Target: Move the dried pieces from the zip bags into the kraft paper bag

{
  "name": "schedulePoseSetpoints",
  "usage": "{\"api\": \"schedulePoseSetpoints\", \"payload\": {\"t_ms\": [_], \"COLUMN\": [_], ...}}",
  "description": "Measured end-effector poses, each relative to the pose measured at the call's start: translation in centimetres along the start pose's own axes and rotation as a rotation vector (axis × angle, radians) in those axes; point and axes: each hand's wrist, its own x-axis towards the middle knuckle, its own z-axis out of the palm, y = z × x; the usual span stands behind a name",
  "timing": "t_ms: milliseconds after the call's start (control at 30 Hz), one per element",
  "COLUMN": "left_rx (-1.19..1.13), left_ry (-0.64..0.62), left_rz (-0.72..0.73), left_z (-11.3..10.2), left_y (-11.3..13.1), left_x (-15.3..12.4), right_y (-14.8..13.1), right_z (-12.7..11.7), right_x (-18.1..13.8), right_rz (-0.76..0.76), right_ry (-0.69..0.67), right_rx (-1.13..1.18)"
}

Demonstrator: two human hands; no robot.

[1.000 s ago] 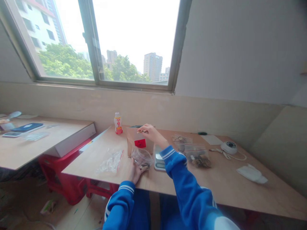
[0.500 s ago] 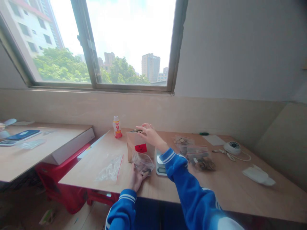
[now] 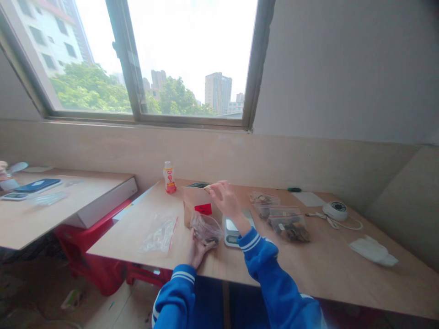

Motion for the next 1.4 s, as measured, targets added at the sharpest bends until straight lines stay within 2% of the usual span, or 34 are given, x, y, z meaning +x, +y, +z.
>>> {"api": "schedulePoseSetpoints", "payload": {"t_ms": [133, 400, 567, 767, 933, 1000, 1067, 1133, 1200, 1300, 1400], "left_rx": [0.022, 0.014, 0.007, -0.031, 0.011, 0.012, 0.002, 0.000, 0.008, 0.010, -0.004], "left_ry": [-0.008, -0.028, -0.042, 0.020, -0.021, -0.042, -0.049, -0.049, -0.045, -0.041, -0.051], "left_rz": [0.005, 0.013, 0.000, -0.016, -0.008, -0.003, 0.006, 0.012, 0.003, -0.009, 0.002], "left_z": [0.0, -0.3, -0.6, 0.0, -0.1, -0.4, -0.6, -0.7, -0.6, -0.3, 0.0], "left_y": [0.0, -0.2, -0.1, 0.0, 0.0, -0.1, -0.2, -0.2, -0.1, 0.0, 0.1], "left_x": [0.0, -0.1, 0.2, -0.1, -0.1, 0.0, 0.2, 0.3, 0.2, 0.0, -0.3], "right_y": [-0.2, -0.2, -0.4, -0.7, -1.3, -1.3, -1.2, -1.1, -0.9, -0.7, -0.7], "right_z": [0.1, 0.2, 0.0, 0.5, 0.6, 0.5, 0.3, 0.2, 0.3, 0.8, 1.7], "right_x": [0.5, 2.1, 1.8, 2.0, 1.5, 0.8, -0.2, -1.4, -2.5, -3.9, -4.9], "right_rz": [-0.076, 0.005, 0.028, 0.096, 0.048, 0.081, 0.167, 0.264, 0.303, 0.271, 0.247], "right_ry": [-0.100, -0.114, -0.061, 0.031, 0.089, 0.172, 0.196, 0.130, -0.010, -0.206, -0.344], "right_rx": [-0.177, -0.098, -0.033, -0.028, 0.055, 0.100, 0.120, 0.138, 0.190, 0.274, 0.267]}}
